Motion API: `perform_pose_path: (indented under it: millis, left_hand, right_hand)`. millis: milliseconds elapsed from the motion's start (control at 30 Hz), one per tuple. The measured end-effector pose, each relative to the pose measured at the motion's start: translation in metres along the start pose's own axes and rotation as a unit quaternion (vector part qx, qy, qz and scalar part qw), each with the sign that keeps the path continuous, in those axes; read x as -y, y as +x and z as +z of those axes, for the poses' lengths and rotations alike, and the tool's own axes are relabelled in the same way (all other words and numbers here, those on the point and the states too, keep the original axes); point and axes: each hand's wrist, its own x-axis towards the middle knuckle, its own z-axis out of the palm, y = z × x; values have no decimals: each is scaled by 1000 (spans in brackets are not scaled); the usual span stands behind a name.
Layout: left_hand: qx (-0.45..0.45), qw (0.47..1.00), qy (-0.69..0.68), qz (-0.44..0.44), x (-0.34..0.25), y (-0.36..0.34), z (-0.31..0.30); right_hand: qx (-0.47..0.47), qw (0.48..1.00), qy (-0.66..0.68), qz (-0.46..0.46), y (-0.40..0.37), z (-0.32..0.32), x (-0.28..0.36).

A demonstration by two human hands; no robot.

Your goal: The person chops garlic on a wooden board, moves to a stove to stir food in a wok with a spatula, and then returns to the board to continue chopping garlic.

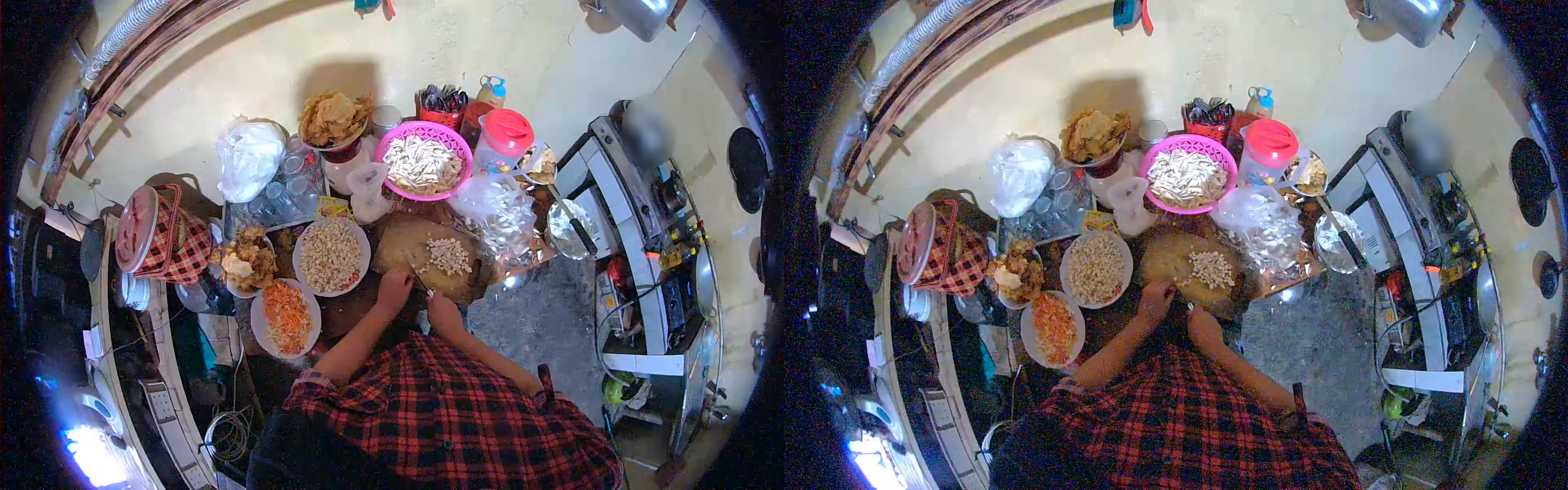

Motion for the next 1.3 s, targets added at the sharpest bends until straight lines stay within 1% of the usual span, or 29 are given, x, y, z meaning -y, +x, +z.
perform_pose_path:
  millis: [33, 100, 200, 267, 300, 333, 400, 467, 533, 567, 633, 700, 767, 833, 867, 900, 933, 967, 1000, 1033, 1067, 1133, 1167, 1233, 1267, 1300]
  left_hand:
    - [2, 1000, -1, 1, 2, -1, 3]
    - [-10, 1000, 7, 15, 6, 10, 4]
    - [-23, 999, 5, 26, 5, 12, 4]
    - [-6, 1000, 25, 14, -1, 13, 0]
    - [11, 999, 44, 1, -2, 13, 1]
    - [12, 999, 42, 5, -4, 15, 2]
    - [-6, 999, 32, 9, -4, 17, 8]
    - [12, 1000, 12, 8, -7, 17, 12]
    - [31, 999, -8, 7, -13, 22, 17]
    - [27, 999, 12, 16, -13, 24, 25]
    - [24, 999, 31, 27, -12, 29, 39]
    - [87, 996, -13, -3, -12, 37, 51]
    - [104, 994, -33, 1, -15, 45, 55]
    - [121, 991, -51, 6, -23, 58, 52]
    - [74, 996, -52, 9, -30, 67, 44]
    - [27, 998, -52, 13, -35, 78, 36]
    - [28, 998, -52, 15, -39, 93, 29]
    - [-24, 999, -43, 9, -41, 112, 22]
    - [-75, 997, -35, 2, -43, 132, 15]
    - [-127, 991, -28, 34, -47, 154, 6]
    - [-177, 982, -22, 65, -49, 175, -1]
    - [-133, 991, 20, 1, -31, 207, 4]
    - [-128, 992, 17, 4, -17, 224, 10]
    - [-106, 986, 119, 55, 13, 253, 28]
    - [-101, 986, 116, 58, 25, 262, 34]
    - [-71, 986, 150, 36, 32, 269, 39]
  right_hand:
    - [10, 1000, 1, -4, 2, 4, -4]
    - [-1, 1000, 1, 2, 11, -4, 2]
    - [-6, 1000, 9, 19, 6, -16, 8]
    - [-7, 999, 15, 29, 6, -20, 5]
    - [-24, 999, 16, 22, 8, -17, -3]
    - [-41, 999, 17, 16, 9, -15, -12]
    - [-46, 999, 4, 9, 13, -25, -22]
    - [-51, 999, -8, 1, 17, -33, -26]
    - [-83, 996, 28, 18, 19, -43, -27]
    - [-85, 996, 29, 20, 20, -47, -30]
    - [-89, 996, 26, -10, 22, -55, -35]
    - [-82, 995, 53, -5, 23, -68, -38]
    - [-75, 994, 80, 0, 28, -76, -43]
    - [-69, 986, 147, -37, 32, -83, -56]
    - [-72, 986, 147, -38, 34, -87, -62]
    - [-65, 986, 142, -58, 34, -91, -67]
    - [-57, 986, 136, -76, 33, -96, -72]
    - [-59, 986, 137, -75, 33, -102, -75]
    - [-37, 984, 159, -78, 31, -109, -77]
    - [-15, 980, 180, -79, 31, -113, -81]
    - [-16, 980, 181, -75, 33, -115, -85]
    - [12, 983, 163, -79, 37, -119, -94]
    - [10, 984, 164, -73, 38, -122, -97]
    - [26, 983, 166, -76, 42, -126, -101]
    - [23, 983, 167, -69, 44, -128, -103]
    - [54, 985, 156, -53, 45, -131, -104]
